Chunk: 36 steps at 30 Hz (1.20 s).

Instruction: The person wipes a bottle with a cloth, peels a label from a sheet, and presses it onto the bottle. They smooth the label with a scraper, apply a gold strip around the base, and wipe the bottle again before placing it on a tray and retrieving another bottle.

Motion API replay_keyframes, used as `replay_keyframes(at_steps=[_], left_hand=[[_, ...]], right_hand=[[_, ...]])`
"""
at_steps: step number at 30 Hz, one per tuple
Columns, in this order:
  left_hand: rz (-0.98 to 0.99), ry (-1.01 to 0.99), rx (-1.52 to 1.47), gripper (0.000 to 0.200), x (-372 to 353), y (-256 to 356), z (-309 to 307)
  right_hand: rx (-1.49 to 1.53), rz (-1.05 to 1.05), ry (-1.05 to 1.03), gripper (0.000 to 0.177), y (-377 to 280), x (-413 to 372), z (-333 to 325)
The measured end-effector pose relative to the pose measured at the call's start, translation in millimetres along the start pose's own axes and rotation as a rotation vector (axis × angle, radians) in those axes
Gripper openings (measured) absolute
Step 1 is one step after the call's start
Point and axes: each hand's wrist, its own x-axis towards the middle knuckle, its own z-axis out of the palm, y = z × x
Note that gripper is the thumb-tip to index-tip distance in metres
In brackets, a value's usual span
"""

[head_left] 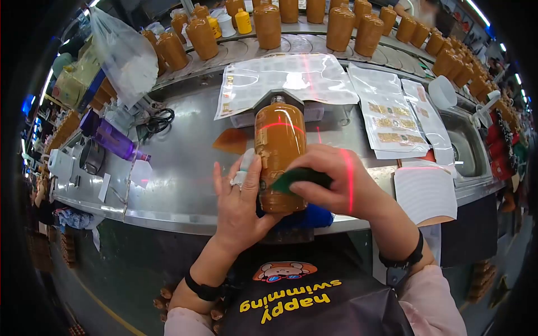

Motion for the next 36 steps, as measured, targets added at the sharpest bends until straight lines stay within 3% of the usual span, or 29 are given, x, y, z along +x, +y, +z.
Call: replay_keyframes(at_steps=[2,4,6,10,11,12,14,16,17,18,22,24,26,28,29,30,32,34,35,36], left_hand=[[-0.023,0.021,-0.056,0.108,-1,1,4],[-0.088,0.013,-0.157,0.108,0,-2,9],[-0.038,0.027,-0.093,0.11,1,-5,7],[0.017,0.003,0.034,0.111,4,0,-4],[0.02,0.022,0.028,0.112,4,-2,-3],[0.027,0.037,0.019,0.113,4,-4,-1],[0.003,0.033,-0.039,0.114,0,-6,9],[-0.071,0.019,-0.112,0.116,-5,-14,22],[-0.097,-0.028,-0.155,0.117,-8,-16,24],[-0.08,-0.025,-0.119,0.117,-6,-14,20],[-0.01,-0.001,-0.014,0.119,2,-7,2],[-0.044,-0.001,-0.05,0.119,-1,-9,6],[-0.13,-0.012,-0.176,0.119,-6,-13,22],[-0.129,-0.027,-0.15,0.118,-5,-12,19],[-0.134,-0.035,-0.136,0.118,-5,-11,15],[-0.115,-0.032,-0.112,0.118,-4,-9,10],[-0.064,-0.026,-0.064,0.117,1,-7,2],[-0.092,0.007,-0.129,0.116,-2,-10,10],[-0.111,0.026,-0.158,0.115,-5,-12,15],[-0.126,-0.009,-0.157,0.115,-9,-15,19]], right_hand=[[-0.169,0.077,0.219,0.018,21,9,5],[-0.278,0.083,0.2,0.019,2,19,-8],[-0.113,0.036,-0.088,0.019,-2,18,0],[-0.353,0.075,0.206,0.019,4,26,-8],[-0.096,0.098,0.019,0.019,2,22,-4],[-0.104,0.088,-0.055,0.017,-2,18,4],[-0.295,0.075,0.214,0.019,14,18,6],[-0.309,0.201,0.274,0.019,6,18,-5],[0.106,0.324,0.096,0.018,0,16,-3],[0.036,0.166,0.006,0.015,0,13,1],[-0.312,0.2,0.305,0.019,1,18,-2],[-0.003,0.212,-0.018,0.018,-3,14,-2],[-0.155,0.21,0.067,0.018,7,14,4],[-0.379,0.19,0.291,0.018,4,18,-4],[-0.173,0.322,0.202,0.016,-7,16,-4],[0.154,0.305,0.017,0.015,-6,13,-2],[-0.09,0.239,0.003,0.015,-5,13,4],[-0.405,0.124,0.297,0.016,0,16,4],[-0.629,-0.033,0.236,0.02,0,12,3],[-0.628,-0.203,0.163,0.028,-7,11,8]])
